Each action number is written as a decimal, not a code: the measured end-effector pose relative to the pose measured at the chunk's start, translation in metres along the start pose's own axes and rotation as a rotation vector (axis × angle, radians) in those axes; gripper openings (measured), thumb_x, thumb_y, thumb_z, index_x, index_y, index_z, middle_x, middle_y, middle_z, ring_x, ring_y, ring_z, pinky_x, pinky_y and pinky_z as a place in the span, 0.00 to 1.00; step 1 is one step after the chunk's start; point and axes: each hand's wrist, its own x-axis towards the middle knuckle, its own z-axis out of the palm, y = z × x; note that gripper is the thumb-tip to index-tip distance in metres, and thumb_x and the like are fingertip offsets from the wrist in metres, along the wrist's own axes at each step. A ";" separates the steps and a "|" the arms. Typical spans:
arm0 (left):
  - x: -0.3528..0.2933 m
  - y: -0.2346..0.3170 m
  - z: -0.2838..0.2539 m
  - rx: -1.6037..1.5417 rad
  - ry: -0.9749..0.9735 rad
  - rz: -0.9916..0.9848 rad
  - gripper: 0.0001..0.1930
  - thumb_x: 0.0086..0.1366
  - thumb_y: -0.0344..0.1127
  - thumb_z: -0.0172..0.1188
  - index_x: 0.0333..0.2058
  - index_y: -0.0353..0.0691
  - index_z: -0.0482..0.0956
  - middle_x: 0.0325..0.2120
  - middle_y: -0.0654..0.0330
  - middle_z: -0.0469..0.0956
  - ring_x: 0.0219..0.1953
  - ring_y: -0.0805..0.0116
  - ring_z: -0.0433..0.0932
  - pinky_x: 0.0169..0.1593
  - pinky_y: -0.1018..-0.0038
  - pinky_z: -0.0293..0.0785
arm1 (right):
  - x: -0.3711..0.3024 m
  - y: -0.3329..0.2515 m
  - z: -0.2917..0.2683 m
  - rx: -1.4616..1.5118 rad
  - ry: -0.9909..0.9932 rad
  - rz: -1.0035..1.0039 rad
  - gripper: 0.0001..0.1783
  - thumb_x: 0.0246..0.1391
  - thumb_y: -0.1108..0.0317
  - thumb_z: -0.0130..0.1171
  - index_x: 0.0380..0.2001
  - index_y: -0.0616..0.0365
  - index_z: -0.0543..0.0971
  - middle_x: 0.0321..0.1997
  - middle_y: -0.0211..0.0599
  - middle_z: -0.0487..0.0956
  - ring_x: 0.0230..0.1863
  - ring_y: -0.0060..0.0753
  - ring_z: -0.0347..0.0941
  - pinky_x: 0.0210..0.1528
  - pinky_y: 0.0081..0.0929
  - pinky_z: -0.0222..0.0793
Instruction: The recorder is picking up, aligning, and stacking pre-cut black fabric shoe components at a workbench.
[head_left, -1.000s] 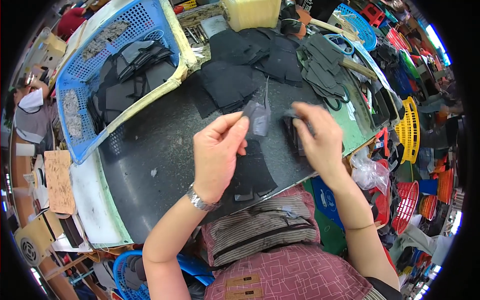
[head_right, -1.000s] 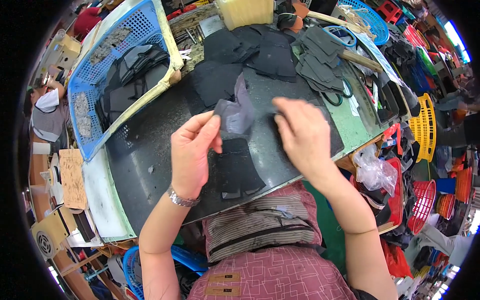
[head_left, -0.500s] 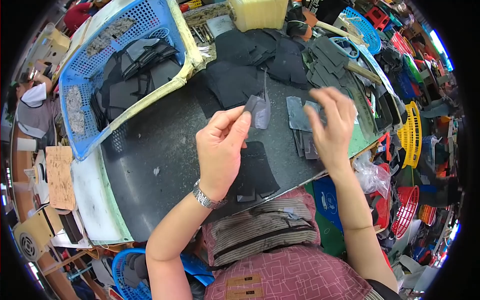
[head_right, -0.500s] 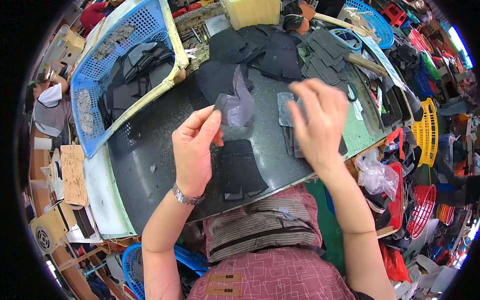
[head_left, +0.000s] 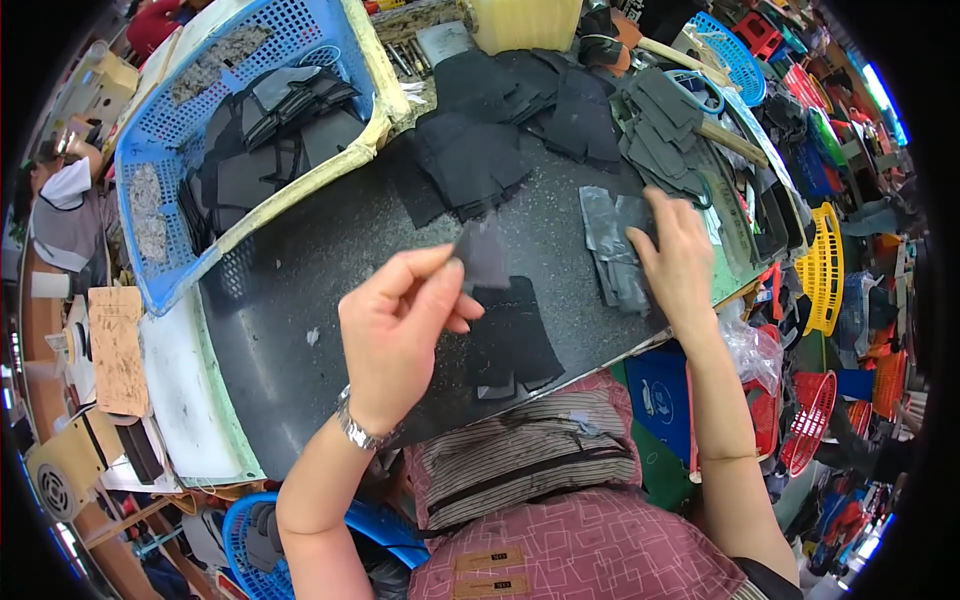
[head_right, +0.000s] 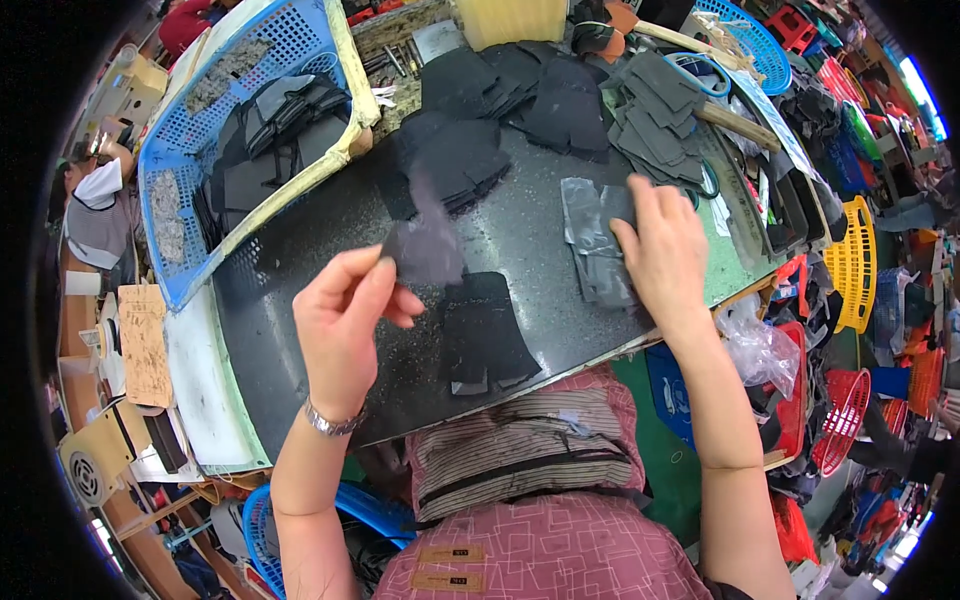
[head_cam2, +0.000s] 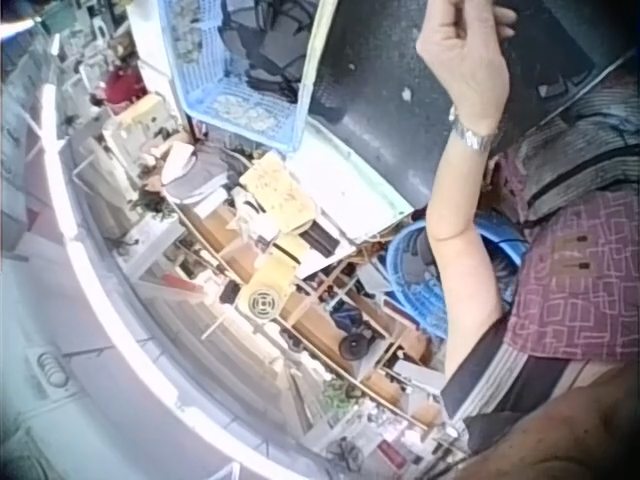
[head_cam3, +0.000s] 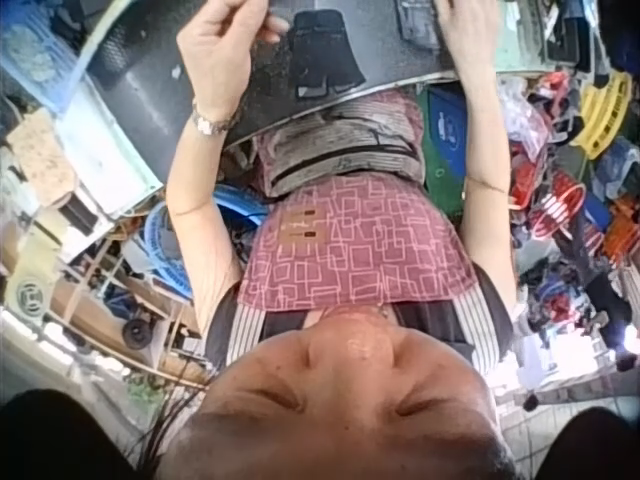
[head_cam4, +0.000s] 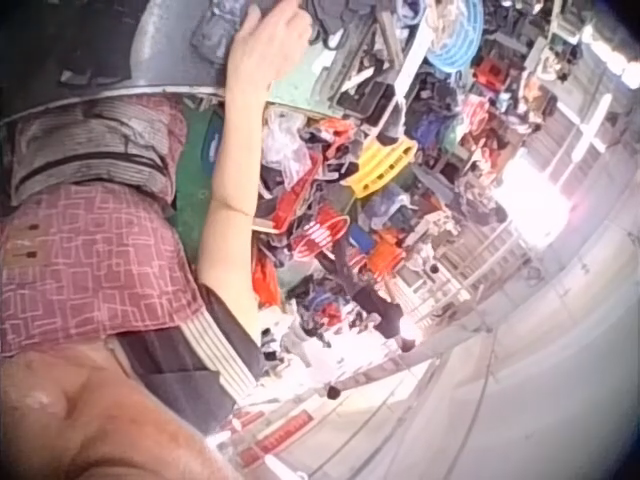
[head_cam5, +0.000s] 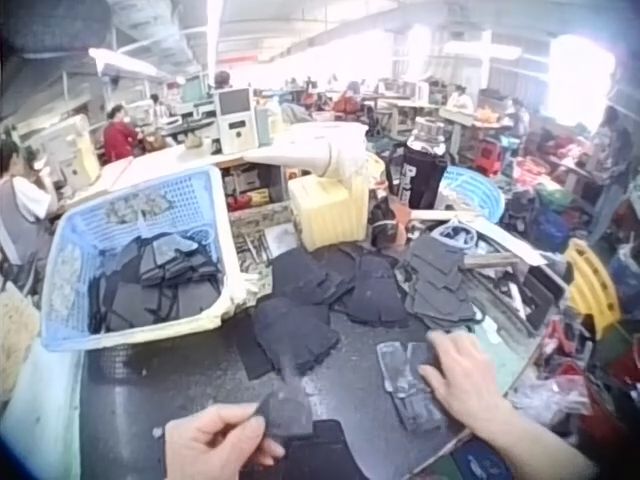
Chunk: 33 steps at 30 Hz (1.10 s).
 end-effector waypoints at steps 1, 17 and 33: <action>-0.005 0.001 -0.001 0.004 0.008 -0.002 0.07 0.63 0.28 0.57 0.39 0.32 0.79 0.30 0.57 0.81 0.26 0.73 0.80 0.30 0.81 0.75 | 0.000 -0.005 -0.004 0.007 -0.002 -0.005 0.29 0.43 0.69 0.65 0.52 0.59 0.72 0.43 0.41 0.75 0.43 0.43 0.72 0.43 0.37 0.69; -0.036 -0.039 -0.019 0.759 -0.193 0.917 0.13 0.48 0.20 0.62 0.35 0.31 0.81 0.41 0.47 0.79 0.39 0.59 0.82 0.35 0.75 0.81 | -0.017 -0.069 -0.022 0.750 -0.217 0.066 0.28 0.43 0.69 0.67 0.50 0.58 0.72 0.46 0.38 0.73 0.42 0.34 0.72 0.46 0.27 0.69; -0.054 -0.056 -0.045 0.995 -0.395 0.905 0.11 0.50 0.23 0.59 0.35 0.31 0.80 0.43 0.50 0.77 0.43 0.60 0.80 0.38 0.77 0.80 | -0.043 -0.107 -0.012 1.125 -0.632 0.371 0.33 0.46 0.80 0.61 0.57 0.55 0.64 0.22 0.28 0.70 0.22 0.16 0.65 0.27 0.18 0.64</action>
